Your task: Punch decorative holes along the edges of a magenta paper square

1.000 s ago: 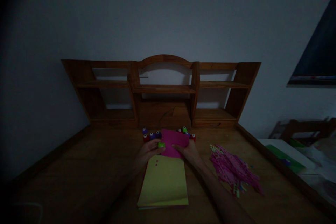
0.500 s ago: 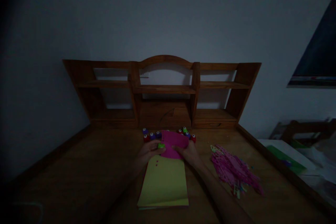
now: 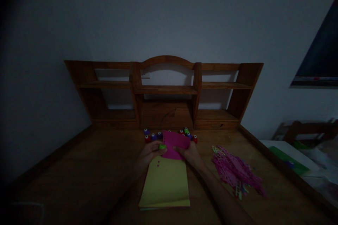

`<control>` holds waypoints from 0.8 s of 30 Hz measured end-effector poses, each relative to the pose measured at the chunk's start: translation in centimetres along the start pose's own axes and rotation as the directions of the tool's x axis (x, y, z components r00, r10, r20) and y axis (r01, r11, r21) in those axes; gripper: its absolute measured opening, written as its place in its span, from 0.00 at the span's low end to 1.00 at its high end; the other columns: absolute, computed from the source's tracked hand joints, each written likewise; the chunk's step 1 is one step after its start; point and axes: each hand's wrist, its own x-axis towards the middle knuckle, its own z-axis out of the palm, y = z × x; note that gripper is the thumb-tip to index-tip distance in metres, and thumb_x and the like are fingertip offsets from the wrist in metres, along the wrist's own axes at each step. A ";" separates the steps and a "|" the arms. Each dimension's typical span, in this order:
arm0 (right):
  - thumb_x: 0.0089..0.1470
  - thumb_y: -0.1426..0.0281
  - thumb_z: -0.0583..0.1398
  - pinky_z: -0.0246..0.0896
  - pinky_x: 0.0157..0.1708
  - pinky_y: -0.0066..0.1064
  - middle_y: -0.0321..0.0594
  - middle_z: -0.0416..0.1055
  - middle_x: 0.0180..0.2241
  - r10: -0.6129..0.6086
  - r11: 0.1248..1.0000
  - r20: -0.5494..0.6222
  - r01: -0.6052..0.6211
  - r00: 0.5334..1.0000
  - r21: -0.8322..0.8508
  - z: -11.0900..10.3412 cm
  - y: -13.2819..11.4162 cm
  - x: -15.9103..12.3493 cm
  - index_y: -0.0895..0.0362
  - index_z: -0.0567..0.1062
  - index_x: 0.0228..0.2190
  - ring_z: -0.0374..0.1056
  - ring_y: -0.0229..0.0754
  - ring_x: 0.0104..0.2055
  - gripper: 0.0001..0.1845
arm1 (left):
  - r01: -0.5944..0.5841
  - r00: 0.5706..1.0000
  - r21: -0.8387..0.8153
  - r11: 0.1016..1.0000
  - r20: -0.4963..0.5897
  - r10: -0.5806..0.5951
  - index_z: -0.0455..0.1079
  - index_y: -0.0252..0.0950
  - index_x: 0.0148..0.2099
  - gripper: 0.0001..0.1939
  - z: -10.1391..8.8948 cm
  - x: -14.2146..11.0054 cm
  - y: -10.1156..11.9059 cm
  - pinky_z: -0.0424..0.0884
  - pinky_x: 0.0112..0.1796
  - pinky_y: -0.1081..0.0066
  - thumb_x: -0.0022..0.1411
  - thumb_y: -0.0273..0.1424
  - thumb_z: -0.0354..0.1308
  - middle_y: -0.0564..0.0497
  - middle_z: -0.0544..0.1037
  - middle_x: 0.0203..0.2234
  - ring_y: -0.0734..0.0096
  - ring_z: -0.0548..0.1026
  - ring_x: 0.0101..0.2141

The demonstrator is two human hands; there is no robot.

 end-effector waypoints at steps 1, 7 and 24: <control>0.38 0.62 0.69 0.71 0.36 0.37 0.46 0.78 0.36 -0.002 1.000 0.002 0.002 1.000 0.001 0.0 -0.1 0.0 0.60 0.77 0.38 0.74 0.48 0.36 0.24 | 0.003 1.000 -0.002 1.000 -0.003 -0.003 0.75 0.35 0.34 0.19 0.0 0.0 -0.1 0.70 0.38 0.67 0.39 0.34 0.73 0.44 0.80 0.33 0.60 0.77 0.36; 0.37 0.63 0.70 0.71 0.36 0.37 0.46 0.78 0.37 -0.004 0.999 0.000 0.004 1.000 -0.045 0.1 -1.0 -0.4 0.59 0.77 0.39 0.74 0.48 0.36 0.24 | 0.005 1.000 -0.039 0.999 -0.015 -0.005 0.74 0.34 0.33 0.19 0.1 0.2 -0.5 0.70 0.36 0.67 0.36 0.32 0.74 0.46 0.80 0.30 0.63 0.77 0.33; 0.39 0.59 0.70 0.70 0.35 0.36 0.46 0.78 0.37 0.003 1.000 0.007 -0.003 1.000 0.002 0.2 -0.5 -0.4 0.60 0.77 0.38 0.74 0.48 0.36 0.26 | 0.017 1.000 -0.013 1.000 0.015 -0.017 0.74 0.34 0.34 0.15 -0.1 0.3 -0.7 0.70 0.37 0.68 0.42 0.33 0.71 0.46 0.80 0.33 0.63 0.77 0.35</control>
